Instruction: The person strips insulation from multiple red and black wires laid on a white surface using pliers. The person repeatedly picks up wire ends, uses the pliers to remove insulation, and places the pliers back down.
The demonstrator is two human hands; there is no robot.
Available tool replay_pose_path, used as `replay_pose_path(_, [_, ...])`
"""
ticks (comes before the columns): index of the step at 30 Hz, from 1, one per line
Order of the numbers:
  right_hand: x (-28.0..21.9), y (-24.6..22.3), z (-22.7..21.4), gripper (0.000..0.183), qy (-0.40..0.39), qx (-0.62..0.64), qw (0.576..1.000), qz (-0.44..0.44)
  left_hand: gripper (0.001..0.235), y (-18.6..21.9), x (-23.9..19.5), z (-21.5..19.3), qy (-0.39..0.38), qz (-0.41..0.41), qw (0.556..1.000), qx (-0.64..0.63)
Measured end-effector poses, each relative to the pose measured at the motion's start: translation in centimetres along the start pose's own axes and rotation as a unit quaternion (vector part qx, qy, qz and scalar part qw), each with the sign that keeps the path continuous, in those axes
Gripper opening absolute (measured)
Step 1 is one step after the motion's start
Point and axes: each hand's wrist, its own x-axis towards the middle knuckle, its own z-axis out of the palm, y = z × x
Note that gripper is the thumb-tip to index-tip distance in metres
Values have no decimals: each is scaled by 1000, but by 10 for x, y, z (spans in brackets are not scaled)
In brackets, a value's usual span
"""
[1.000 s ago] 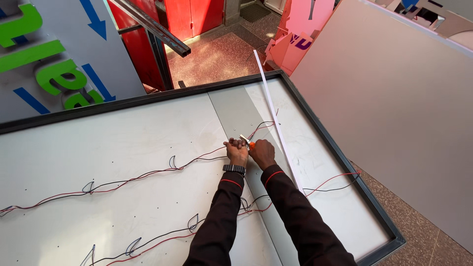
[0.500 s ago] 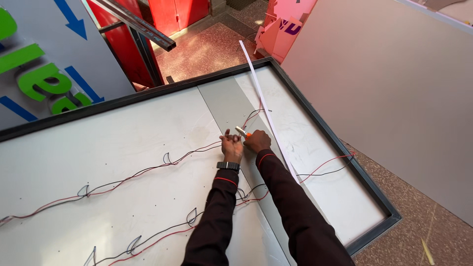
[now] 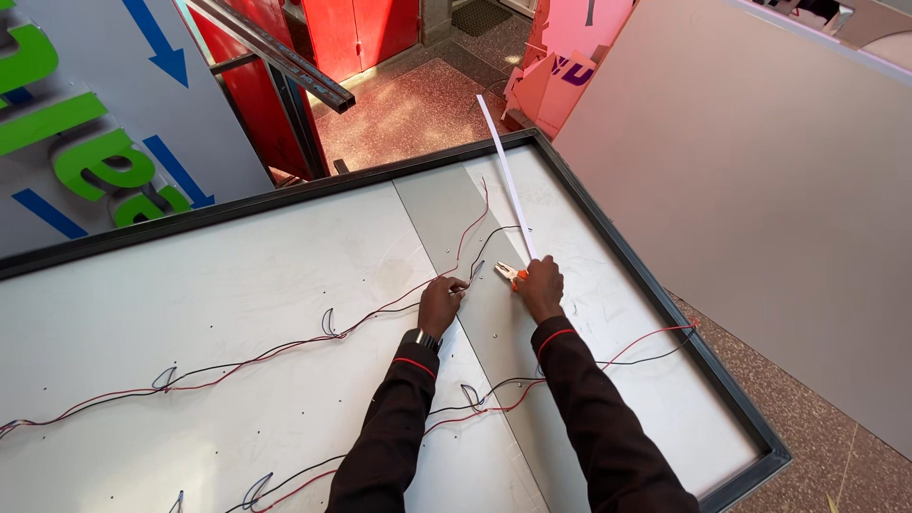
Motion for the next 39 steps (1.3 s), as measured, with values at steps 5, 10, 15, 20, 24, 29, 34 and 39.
replay_pose_path(5, [-22,-22,29,34,52,87,965,-244,17,4,1,7,27,18,999,-3])
replay_pose_path(10, [-28,-34,54,24,81,56,944,-316,22,1,6,7,66,-9,998,-17])
replay_pose_path(15, [-30,-22,74,19,105,161,921,-339,29,-3,10,8,34,-87,988,-125])
replay_pose_path(20, [-32,-9,74,20,120,245,917,-289,28,-1,13,10,29,-97,986,-130])
replay_pose_path(24, [-39,-7,82,13,156,268,916,-255,31,-2,13,13,15,-56,995,-78])
replay_pose_path(29, [-40,-7,80,9,100,235,918,-302,40,0,-1,16,6,65,997,-34])
replay_pose_path(34, [-32,-7,78,6,63,223,923,-307,53,-9,-3,16,15,89,994,-54])
replay_pose_path(39, [-32,-8,81,11,63,218,931,-285,16,-10,8,21,28,105,993,53])
